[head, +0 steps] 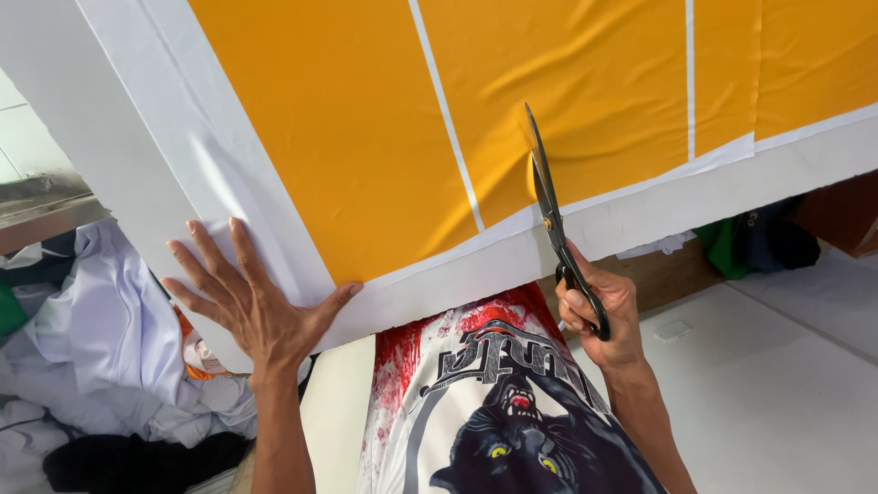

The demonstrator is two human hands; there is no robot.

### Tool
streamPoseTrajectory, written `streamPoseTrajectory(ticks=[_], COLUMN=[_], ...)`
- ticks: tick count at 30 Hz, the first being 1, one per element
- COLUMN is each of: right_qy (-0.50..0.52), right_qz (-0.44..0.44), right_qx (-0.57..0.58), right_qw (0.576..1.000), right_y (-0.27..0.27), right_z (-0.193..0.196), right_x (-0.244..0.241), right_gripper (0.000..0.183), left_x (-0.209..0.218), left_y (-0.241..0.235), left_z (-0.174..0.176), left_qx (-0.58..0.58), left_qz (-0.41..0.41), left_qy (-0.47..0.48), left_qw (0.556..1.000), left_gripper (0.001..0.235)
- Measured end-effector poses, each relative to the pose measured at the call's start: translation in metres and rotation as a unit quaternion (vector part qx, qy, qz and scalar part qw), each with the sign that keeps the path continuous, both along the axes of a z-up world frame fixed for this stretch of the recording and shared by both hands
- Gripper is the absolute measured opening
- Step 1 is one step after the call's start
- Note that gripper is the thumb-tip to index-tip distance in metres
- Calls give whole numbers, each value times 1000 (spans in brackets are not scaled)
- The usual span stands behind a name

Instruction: Cutting yellow fabric with scissors and folding fabric pieces to align with paper patterns on a work table.

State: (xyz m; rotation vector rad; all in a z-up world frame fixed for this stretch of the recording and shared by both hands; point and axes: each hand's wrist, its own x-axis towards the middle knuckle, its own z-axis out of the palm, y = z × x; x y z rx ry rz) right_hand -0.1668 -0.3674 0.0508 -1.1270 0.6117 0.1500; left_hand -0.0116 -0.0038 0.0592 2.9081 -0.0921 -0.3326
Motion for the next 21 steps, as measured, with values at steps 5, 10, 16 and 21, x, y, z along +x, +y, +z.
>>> streamPoseTrajectory(ticks=[5, 10, 16, 21], right_qy=[26, 2, -32, -6], right_qz=[-20, -21, -7, 0], right_qx=[20, 16, -9, -16], right_qw=[999, 1000, 999, 1000], right_y=[3, 5, 3, 2], right_z=[4, 3, 4, 5], right_x=[2, 7, 24, 25], right_gripper=[66, 65, 64, 59], left_x=[1, 1, 2, 1], left_y=[-1, 0, -1, 2], left_z=[1, 2, 2, 0], left_qx=[-5, -9, -16, -20], left_qz=[12, 7, 3, 6], left_qy=[15, 10, 3, 0], left_qw=[1000, 1000, 1000, 1000], left_gripper=[146, 145, 144, 143])
